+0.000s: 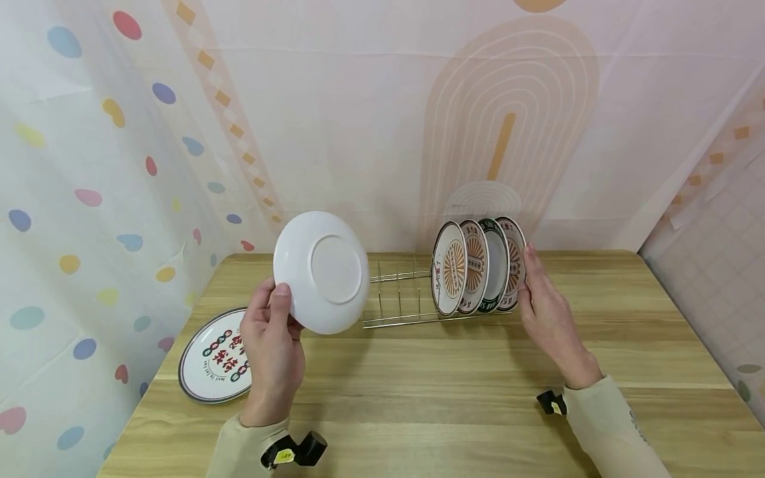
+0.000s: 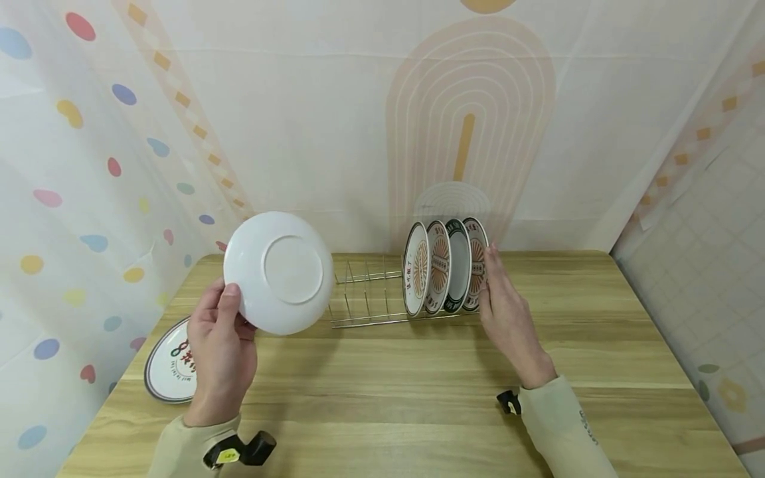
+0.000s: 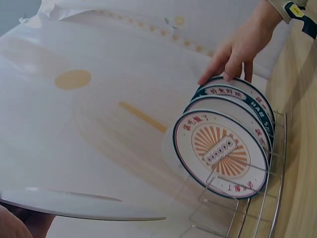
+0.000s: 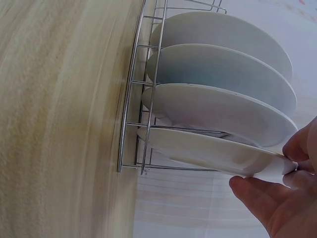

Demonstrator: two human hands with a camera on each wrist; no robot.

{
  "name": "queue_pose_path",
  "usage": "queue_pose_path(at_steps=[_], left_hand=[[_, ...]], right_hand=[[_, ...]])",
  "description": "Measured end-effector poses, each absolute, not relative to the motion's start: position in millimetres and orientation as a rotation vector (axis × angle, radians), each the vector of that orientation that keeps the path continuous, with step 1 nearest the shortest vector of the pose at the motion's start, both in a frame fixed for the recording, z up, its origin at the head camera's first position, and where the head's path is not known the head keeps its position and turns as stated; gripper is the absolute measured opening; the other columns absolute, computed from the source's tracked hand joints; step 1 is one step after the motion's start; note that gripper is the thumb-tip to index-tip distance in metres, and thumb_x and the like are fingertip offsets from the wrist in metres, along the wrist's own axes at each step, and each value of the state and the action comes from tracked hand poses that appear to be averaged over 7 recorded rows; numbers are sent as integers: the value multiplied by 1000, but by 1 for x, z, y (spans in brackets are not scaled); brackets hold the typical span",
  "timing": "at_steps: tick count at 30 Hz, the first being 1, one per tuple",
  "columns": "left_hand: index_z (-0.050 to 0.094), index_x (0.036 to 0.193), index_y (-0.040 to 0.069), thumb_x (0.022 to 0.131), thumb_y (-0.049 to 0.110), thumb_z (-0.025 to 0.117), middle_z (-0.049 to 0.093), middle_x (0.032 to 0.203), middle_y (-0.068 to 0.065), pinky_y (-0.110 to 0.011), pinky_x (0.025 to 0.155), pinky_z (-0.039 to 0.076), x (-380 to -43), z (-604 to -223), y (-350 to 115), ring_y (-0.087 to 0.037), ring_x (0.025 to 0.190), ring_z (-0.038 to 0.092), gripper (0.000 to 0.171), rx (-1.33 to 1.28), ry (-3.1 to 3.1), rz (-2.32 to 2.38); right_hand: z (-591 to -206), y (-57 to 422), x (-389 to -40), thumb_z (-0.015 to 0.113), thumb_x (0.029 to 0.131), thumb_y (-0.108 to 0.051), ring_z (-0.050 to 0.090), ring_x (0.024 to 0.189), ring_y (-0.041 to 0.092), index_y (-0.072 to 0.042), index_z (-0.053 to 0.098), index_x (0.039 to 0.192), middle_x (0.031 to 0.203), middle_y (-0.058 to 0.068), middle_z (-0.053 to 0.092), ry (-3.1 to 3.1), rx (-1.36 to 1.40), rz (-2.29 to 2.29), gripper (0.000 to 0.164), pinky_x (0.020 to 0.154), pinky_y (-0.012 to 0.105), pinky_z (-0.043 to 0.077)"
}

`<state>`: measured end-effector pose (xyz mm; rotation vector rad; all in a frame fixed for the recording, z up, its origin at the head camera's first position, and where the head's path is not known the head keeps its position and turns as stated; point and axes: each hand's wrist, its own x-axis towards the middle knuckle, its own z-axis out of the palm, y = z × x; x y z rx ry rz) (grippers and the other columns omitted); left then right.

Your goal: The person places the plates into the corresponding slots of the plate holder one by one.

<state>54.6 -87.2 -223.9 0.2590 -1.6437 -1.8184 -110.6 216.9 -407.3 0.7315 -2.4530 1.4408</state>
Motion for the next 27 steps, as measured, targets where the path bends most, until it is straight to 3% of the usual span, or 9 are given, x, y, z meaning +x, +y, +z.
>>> queue_pose_path(at_steps=[15, 27], left_hand=[[64, 129, -4, 109, 10, 52, 76, 113, -14, -31, 75, 63, 34, -226, -60, -20, 94, 76, 27, 182, -1639, -1907], [61, 132, -1, 109, 9, 52, 77, 111, -11, -30, 74, 62, 20, -235, -41, -18, 91, 75, 27, 270, -1670, -1934]], right_hand=[[-407, 214, -109, 49, 101, 7, 34, 147, 45, -4, 25, 164, 167, 19, 26, -2451, 728, 1450, 68, 110, 65, 37], [-406, 212, -108, 51, 100, 9, 33, 147, 46, -2, 25, 163, 166, 23, 26, -2448, 741, 1461, 69, 110, 64, 37]])
